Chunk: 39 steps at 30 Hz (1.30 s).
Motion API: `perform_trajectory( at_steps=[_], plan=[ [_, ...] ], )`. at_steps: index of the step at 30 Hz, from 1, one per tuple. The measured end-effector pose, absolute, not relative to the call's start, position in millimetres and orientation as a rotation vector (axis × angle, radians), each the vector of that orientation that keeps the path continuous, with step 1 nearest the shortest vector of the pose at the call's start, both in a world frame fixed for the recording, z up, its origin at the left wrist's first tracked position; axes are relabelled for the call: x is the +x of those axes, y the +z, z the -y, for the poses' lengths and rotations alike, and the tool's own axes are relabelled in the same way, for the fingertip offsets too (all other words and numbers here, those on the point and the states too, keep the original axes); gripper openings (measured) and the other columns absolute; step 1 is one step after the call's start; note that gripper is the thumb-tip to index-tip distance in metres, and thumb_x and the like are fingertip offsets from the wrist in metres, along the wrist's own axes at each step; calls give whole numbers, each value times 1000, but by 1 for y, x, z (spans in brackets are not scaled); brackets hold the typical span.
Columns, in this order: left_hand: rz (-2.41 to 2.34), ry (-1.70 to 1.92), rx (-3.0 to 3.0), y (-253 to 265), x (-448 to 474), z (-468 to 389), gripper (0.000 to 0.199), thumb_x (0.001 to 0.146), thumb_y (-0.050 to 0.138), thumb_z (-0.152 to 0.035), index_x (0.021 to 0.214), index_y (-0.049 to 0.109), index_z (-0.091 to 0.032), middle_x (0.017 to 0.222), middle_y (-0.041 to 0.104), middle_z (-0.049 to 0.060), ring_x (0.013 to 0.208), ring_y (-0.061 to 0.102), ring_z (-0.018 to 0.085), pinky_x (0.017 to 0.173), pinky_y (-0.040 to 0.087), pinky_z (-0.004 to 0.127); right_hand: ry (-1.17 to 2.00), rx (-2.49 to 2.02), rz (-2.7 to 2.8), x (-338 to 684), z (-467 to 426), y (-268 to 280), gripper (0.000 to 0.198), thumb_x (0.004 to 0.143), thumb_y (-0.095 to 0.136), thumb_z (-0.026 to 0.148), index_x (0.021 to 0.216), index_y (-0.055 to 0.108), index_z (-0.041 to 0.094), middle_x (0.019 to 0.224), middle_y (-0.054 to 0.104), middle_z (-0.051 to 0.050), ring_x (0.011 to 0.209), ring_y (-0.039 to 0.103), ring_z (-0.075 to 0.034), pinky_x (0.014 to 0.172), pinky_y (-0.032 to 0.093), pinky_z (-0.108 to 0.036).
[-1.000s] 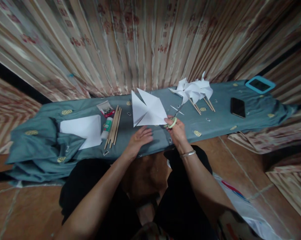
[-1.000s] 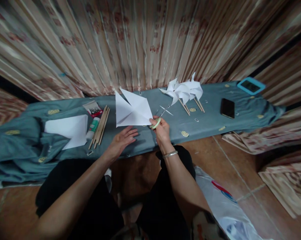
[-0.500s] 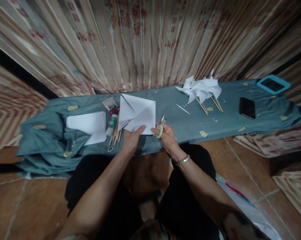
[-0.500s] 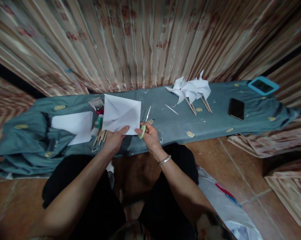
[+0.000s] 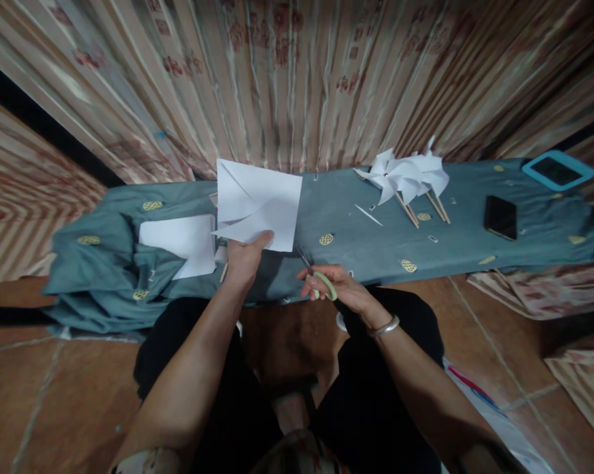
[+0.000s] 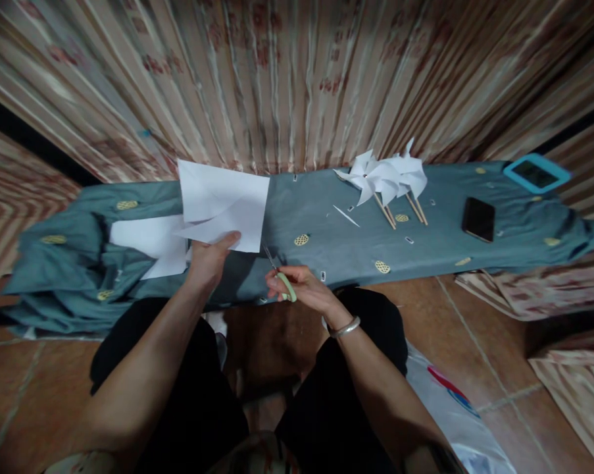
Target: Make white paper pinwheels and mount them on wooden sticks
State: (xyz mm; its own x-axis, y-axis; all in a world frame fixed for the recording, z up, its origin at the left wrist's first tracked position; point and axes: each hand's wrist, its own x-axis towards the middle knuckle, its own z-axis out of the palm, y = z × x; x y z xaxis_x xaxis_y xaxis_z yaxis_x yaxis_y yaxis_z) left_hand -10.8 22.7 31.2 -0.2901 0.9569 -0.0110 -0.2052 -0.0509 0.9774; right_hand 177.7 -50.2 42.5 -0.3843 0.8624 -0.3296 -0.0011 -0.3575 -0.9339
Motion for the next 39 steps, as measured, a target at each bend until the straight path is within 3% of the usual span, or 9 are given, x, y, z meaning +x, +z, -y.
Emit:
perform_trajectory(
  at_steps=[7,25,39],
  plan=[
    [-1230,1442,893,30,-6,-19,58,52,82,-26,108,66,-16,95,74,8,89,70,24,86,54,37,1864,-1155,1303,180,55,44,44,71,74,56,89,70,15,64,67,0,54,56,-9,51,43,-21],
    [-1263,1379,967,28,-4,-14,50,52,83,-28,98,67,-16,90,74,6,97,68,25,90,53,37,1821,-1138,1369,179,52,45,44,73,72,56,87,70,15,65,66,-1,54,55,-9,51,45,-23],
    [-1239,1375,950,28,-4,-15,53,52,83,-28,101,67,-18,93,74,7,98,68,26,91,53,39,1838,-1170,1266,178,53,39,43,65,81,50,90,73,16,59,65,2,50,55,-7,49,45,-20]
  ],
)
